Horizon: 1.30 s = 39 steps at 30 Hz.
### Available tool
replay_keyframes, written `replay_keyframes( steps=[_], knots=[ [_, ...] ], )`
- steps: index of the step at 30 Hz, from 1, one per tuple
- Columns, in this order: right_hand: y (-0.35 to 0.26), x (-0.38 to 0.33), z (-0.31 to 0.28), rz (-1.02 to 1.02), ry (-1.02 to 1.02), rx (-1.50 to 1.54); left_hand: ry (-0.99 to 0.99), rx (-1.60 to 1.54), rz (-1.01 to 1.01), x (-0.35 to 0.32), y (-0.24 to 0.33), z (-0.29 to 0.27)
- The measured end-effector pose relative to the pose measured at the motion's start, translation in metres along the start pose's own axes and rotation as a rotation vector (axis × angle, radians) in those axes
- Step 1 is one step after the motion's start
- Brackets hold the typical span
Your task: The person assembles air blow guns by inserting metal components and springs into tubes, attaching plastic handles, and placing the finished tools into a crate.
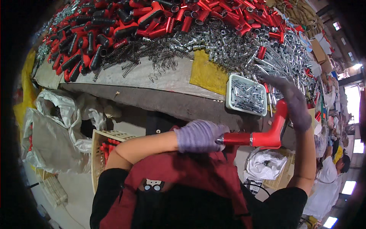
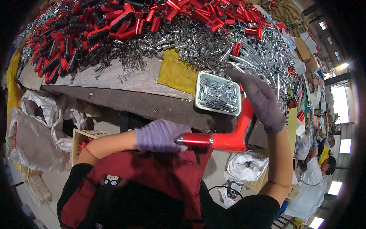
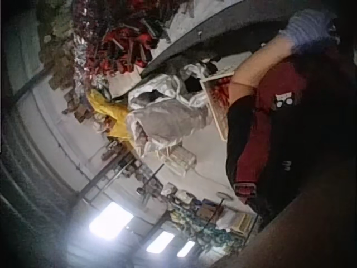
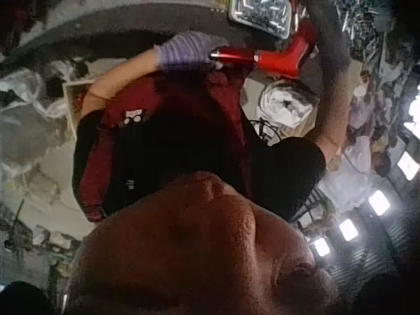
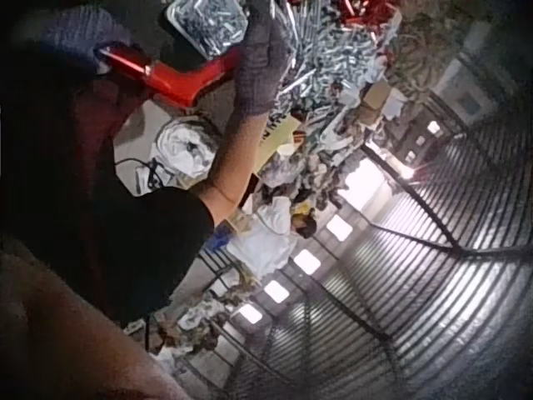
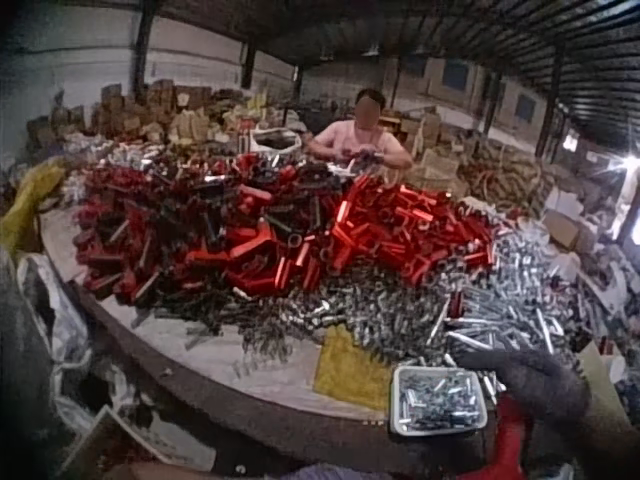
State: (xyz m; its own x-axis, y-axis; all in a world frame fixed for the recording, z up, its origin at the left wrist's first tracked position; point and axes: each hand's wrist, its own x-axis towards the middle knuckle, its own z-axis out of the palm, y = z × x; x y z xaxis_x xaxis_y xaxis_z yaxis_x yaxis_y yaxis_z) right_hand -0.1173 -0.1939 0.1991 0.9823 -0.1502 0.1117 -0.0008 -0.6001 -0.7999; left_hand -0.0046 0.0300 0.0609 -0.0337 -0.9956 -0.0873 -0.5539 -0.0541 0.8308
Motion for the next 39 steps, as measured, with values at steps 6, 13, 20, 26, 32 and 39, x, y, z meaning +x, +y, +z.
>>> replay_keyframes(
  steps=[6, 13, 20, 26, 32, 39],
  knots=[
    [-0.008, -0.014, 0.03, -0.094, 0.008, 0.067, 0.068, -0.144, -0.236, 0.005, -0.011, 0.015],
    [0.018, -0.029, 0.027, 0.171, 0.05, 0.169, 0.159, -0.267, -0.242, 0.0, -0.024, 0.005],
    [0.051, -0.04, 0.016, 0.099, -0.176, -0.196, 0.142, -0.101, -0.042, -0.002, -0.018, 0.024],
    [0.006, -0.024, 0.051, -0.432, 0.182, 0.036, -0.027, -0.021, -0.177, 0.002, -0.016, 0.039],
    [0.06, -0.052, 0.047, 0.69, -0.203, 0.26, 0.351, 0.836, 0.014, -0.01, -0.004, -0.02],
    [0.058, -0.054, 0.154, 0.394, -0.182, 0.499, 0.612, 1.123, 0.193, -0.02, -0.009, -0.099]
  ],
)
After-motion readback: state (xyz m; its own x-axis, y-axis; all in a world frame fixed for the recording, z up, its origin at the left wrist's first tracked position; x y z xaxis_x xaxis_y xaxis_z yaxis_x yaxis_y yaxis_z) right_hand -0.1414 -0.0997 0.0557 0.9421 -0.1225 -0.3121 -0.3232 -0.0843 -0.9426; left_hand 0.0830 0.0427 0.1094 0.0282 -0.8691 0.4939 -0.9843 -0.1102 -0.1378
